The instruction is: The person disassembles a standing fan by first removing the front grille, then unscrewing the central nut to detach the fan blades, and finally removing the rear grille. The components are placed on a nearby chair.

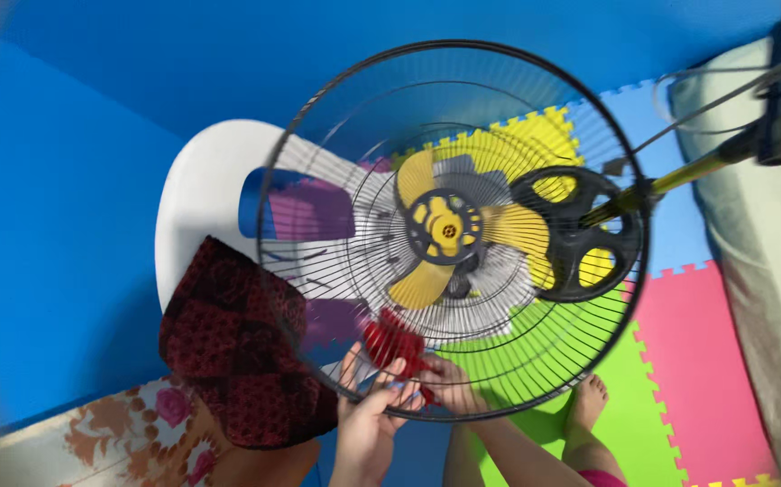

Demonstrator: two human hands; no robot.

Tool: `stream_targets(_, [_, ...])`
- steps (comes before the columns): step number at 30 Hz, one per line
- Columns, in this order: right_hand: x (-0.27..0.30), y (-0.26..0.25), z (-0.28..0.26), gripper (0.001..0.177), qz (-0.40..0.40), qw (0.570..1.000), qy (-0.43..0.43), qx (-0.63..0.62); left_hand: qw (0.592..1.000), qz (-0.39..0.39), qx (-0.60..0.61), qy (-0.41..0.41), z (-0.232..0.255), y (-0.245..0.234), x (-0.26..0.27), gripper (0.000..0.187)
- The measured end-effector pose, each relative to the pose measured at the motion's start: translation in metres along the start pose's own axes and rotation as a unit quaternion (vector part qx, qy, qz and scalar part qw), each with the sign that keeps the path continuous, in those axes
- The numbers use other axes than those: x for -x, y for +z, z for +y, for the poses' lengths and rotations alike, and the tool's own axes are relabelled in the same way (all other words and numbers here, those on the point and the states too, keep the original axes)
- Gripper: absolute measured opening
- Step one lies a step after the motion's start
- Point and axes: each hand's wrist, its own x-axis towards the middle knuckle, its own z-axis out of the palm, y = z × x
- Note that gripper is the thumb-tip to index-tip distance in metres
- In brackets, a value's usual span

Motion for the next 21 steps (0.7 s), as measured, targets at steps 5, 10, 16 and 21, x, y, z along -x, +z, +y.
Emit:
stream_targets(5, [0.053, -0.008, -0.053, 0.033, 0.110, 0.921, 0.024, -0.373, 0.999, 0.012, 0.002, 0.052, 0.009, 0.011, 0.013, 0.086])
stream_targets(10, [0.106, -0.024, -0.136, 0.041, 0.067, 0.875, -0.031, -0.478, 0.994, 0.013, 0.017, 0.106, 0.015, 0.015, 0.020, 0.089])
stream_targets(16, [0.134, -0.104, -0.152, 0.044, 0.202, 0.943, -0.140, -0.224, 0.985, 0.032, 0.038, 0.165, 0.017, -0.002, 0.018, 0.094])
stream_targets(21, [0.176, -0.133, -0.265, 0.044, 0.211, 0.855, -0.109, -0.461, 0.977, 0.013, 0.026, 0.212, 0.022, -0.018, 0.024, 0.096])
